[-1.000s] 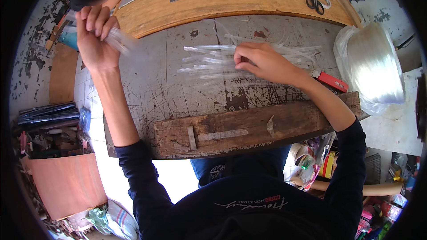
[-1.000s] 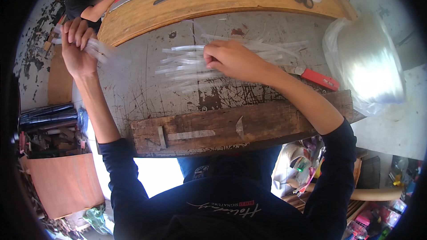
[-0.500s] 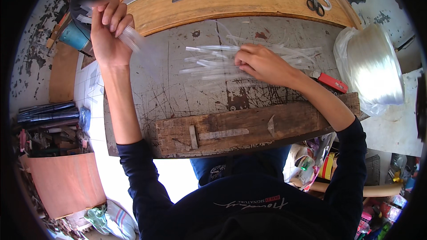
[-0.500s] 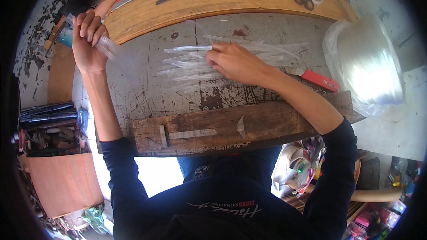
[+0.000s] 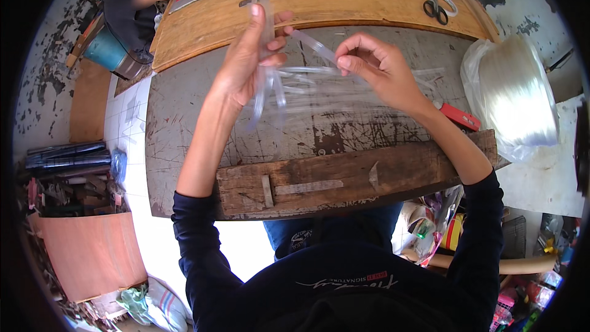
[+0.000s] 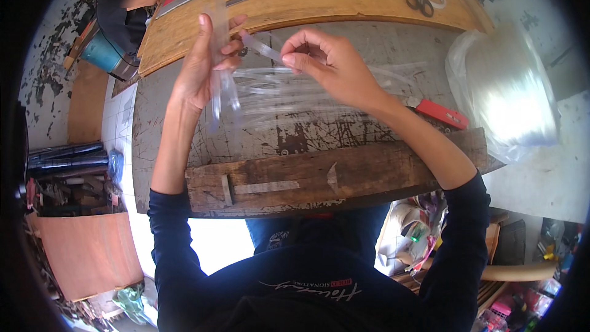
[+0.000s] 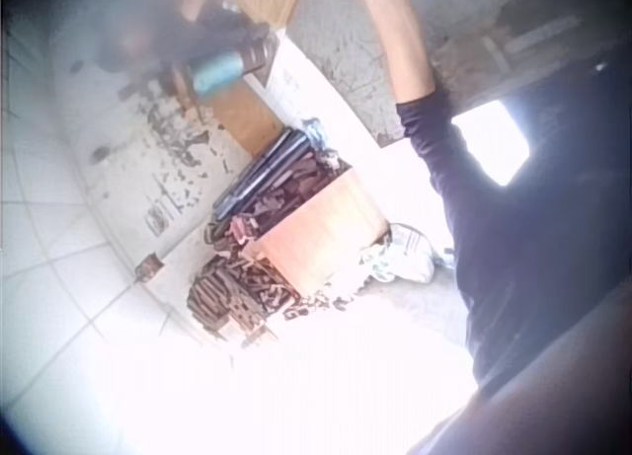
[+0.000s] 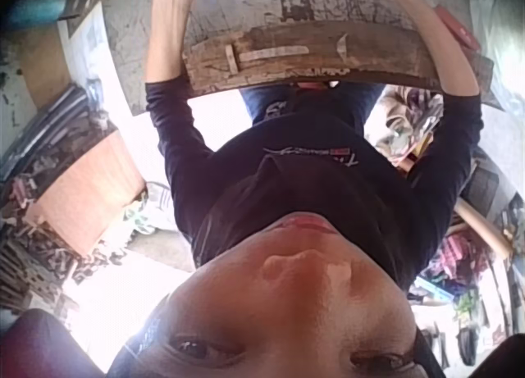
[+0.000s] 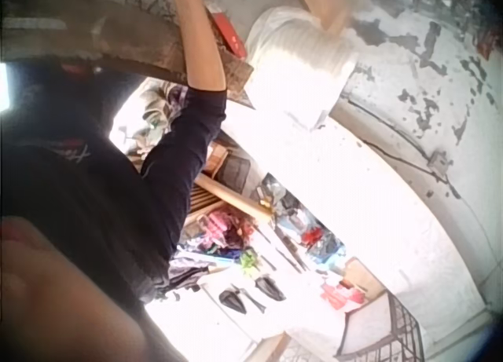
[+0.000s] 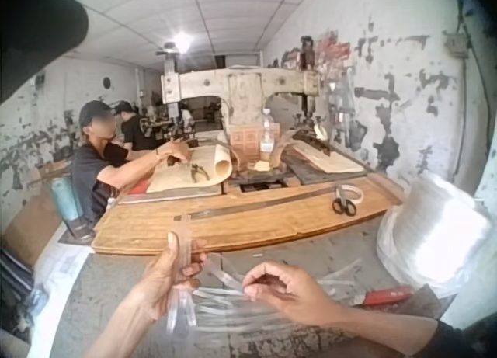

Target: The person organizes a bundle of plastic tubing by hand, aligns a single tube against a wooden guide, and cuts the tube using a utility knife.

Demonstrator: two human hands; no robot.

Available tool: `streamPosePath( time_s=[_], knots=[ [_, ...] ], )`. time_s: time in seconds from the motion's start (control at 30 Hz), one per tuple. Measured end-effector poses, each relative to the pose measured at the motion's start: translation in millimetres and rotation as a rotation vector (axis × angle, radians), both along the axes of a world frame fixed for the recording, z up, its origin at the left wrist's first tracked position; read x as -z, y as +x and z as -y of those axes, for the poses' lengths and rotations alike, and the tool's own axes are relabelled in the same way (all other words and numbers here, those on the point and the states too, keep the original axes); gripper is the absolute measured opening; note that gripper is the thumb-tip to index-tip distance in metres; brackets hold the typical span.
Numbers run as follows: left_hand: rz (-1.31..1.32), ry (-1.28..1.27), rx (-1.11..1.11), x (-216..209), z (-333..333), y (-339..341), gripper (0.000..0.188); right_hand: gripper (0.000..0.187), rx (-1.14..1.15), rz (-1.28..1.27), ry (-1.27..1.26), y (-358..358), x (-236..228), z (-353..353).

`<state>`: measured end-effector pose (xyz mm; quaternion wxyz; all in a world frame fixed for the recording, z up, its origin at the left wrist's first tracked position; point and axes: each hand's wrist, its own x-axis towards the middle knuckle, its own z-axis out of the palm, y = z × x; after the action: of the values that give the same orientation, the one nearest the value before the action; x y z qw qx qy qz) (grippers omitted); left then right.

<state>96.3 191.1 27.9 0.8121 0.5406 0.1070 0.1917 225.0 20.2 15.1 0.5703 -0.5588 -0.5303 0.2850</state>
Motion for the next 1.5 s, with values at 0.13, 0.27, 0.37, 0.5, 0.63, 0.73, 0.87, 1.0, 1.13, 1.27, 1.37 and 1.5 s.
streamPosePath(
  time_s=[0.13,0.27,0.37,0.5,0.63,0.73,0.87,1.0,1.13,1.27,1.37,1.5],
  knots=[
    [-0.068,-0.169,-0.061,7.6,2.3,4.0,0.069,0.012,0.037,-0.04,0.129,-1.9,-1.9,0.4],
    [0.001,-0.249,0.086,13.6,-1.4,2.1,0.064,0.01,0.011,-0.065,0.106,-4.4,1.1,-1.4],
    [0.062,-0.125,0.178,9.1,10.5,2.8,0.037,0.011,-0.025,-0.001,0.035,-2.9,9.6,-2.2],
    [0.136,-0.145,0.153,8.7,0.2,0.5,0.031,0.01,-0.015,-0.04,-0.032,-3.9,10.4,-4.0],
    [0.243,-0.092,-0.201,-9.8,-6.0,-0.5,0.032,0.011,0.201,0.097,0.116,10.1,9.2,-5.0],
    [0.321,-0.144,-0.28,-18.5,-8.0,-0.2,0.033,0.012,0.261,0.173,0.092,19.0,-19.4,2.9],
    [0.374,-0.011,0.002,-28.8,1.5,5.2,0.04,0.013,0.088,0.129,0.09,11.1,-63.1,6.1],
    [0.133,0.201,-0.117,-45.9,48.8,19.8,0.055,0.012,0.016,0.127,0.221,-6.8,-82.9,-10.0],
    [0.155,0.126,0.06,-52.7,70.8,20.9,0.061,0.014,0.163,0.093,0.153,-12.4,-93.9,-7.3],
    [0.173,0.342,0.214,-50.3,71.1,22.7,0.043,0.019,0.302,0.328,0.14,-7.8,-95.7,-1.2],
    [0.267,0.347,0.264,-52.5,79.8,23.0,0.036,0.036,0.264,0.284,0.458,-1.7,-100.5,1.1],
    [0.199,0.162,0.363,-65.0,87.7,14.6,0.03,0.048,0.117,0.653,0.442,0.6,-127.1,20.2]
  ],
)
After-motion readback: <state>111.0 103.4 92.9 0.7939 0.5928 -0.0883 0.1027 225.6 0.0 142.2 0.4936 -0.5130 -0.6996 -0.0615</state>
